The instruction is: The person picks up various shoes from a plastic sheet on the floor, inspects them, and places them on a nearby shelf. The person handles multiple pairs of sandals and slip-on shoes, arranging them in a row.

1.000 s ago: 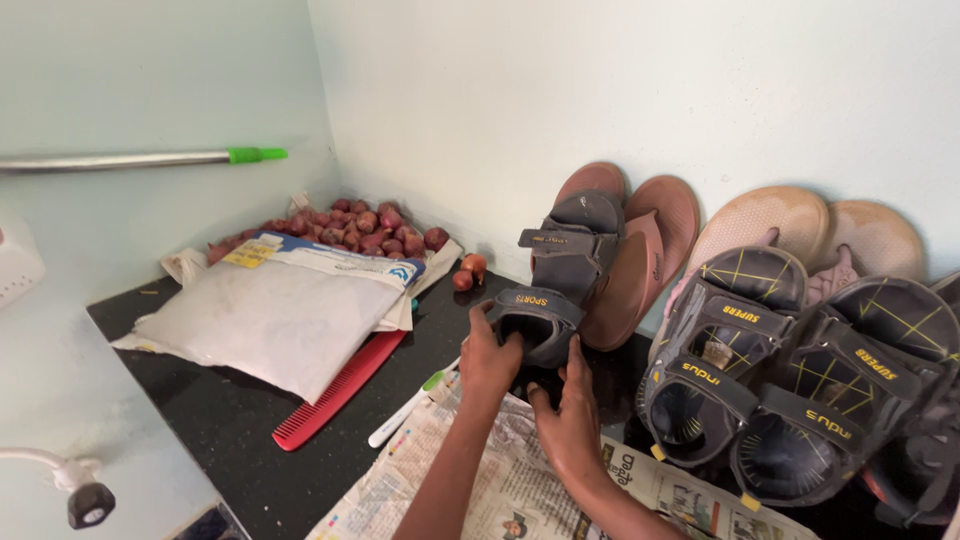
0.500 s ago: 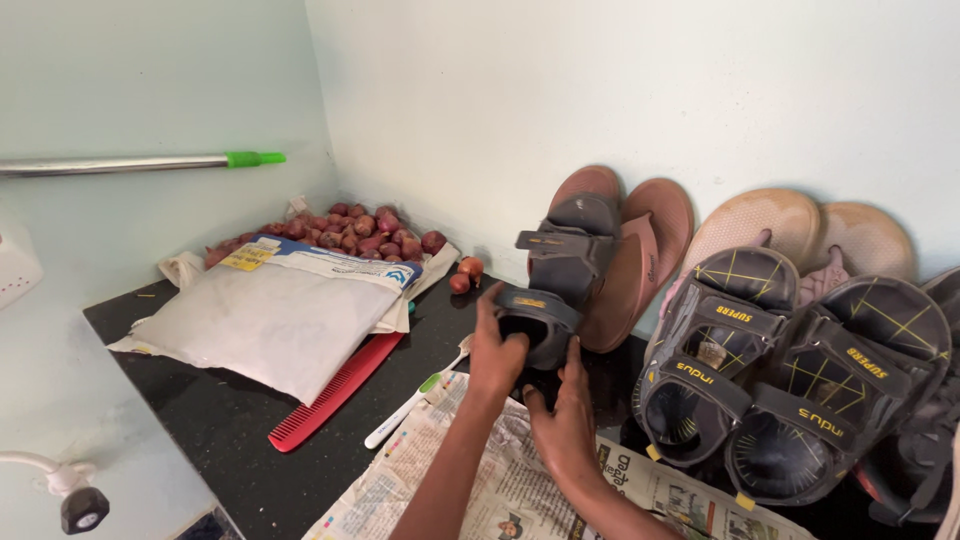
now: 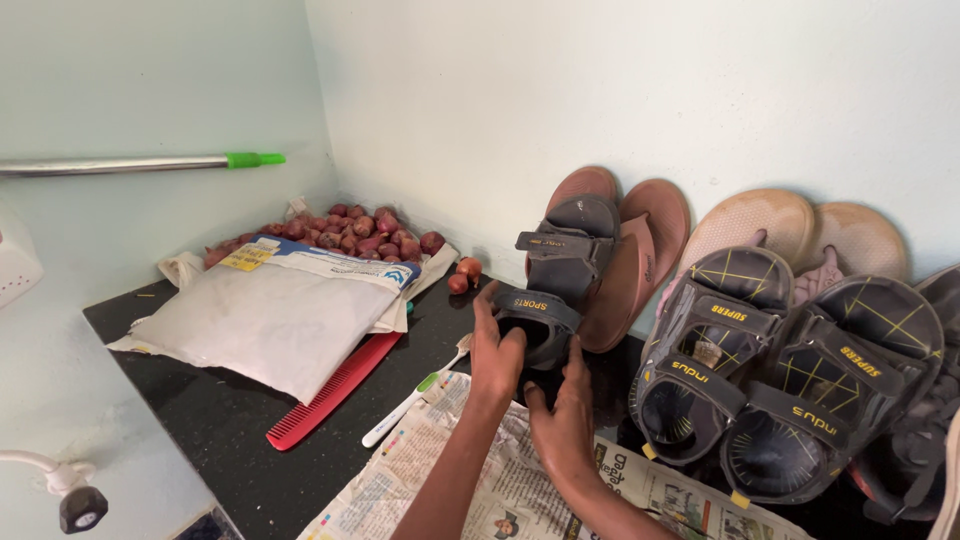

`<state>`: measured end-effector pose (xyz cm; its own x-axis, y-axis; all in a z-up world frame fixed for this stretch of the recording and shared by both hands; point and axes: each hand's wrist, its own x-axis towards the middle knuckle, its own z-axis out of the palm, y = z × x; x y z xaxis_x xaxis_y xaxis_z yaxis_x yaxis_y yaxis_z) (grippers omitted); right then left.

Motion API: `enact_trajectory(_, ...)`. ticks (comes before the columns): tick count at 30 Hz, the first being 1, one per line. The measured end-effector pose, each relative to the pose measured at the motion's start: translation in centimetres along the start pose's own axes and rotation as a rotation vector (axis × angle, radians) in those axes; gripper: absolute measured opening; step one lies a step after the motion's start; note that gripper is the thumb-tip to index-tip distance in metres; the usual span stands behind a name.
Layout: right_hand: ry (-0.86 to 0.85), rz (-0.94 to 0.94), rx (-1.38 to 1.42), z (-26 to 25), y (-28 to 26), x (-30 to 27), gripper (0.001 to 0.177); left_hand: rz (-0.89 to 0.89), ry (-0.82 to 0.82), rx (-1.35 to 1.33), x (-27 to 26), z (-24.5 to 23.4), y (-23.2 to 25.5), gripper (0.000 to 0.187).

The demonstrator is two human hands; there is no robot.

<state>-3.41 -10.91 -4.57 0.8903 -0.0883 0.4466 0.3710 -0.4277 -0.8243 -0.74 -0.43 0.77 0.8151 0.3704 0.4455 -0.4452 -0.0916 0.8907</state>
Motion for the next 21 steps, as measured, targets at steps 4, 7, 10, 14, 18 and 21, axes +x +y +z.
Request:
enact_trajectory(4, 0.037, -0.013, 0.031, -0.4, -1.2, -0.2, 0.09, -0.044, 0.042, -0.078, 0.5, -0.1, -0.4, 0.08)
enact_trajectory(7, 0.053, 0.008, 0.095, -0.8, -2.0, -0.5, 0.079, 0.079, 0.118, -0.166, 0.8, 0.1, -0.8, 0.082)
enact_trajectory(10, 0.11, -0.003, 0.105, -1.0, -2.1, -0.7, 0.055, 0.186, 0.234, 0.006, 0.8, -0.4, -0.2, 0.073)
enact_trajectory(14, 0.15, -0.111, 0.156, -1.0, -2.0, -0.8, 0.023, 0.212, 0.348, 0.136, 0.4, -0.7, 1.2, 0.062)
enact_trajectory(18, 0.088, -0.09, 0.142, -1.4, -2.6, -1.1, 0.025, 0.243, 0.418, 0.138, 0.4, -0.3, 1.9, 0.054)
enact_trajectory(21, 0.069, -0.133, 0.133, -1.5, -3.1, -1.1, 0.033, 0.337, 0.406, 0.242, -0.1, 0.3, 2.1, 0.047)
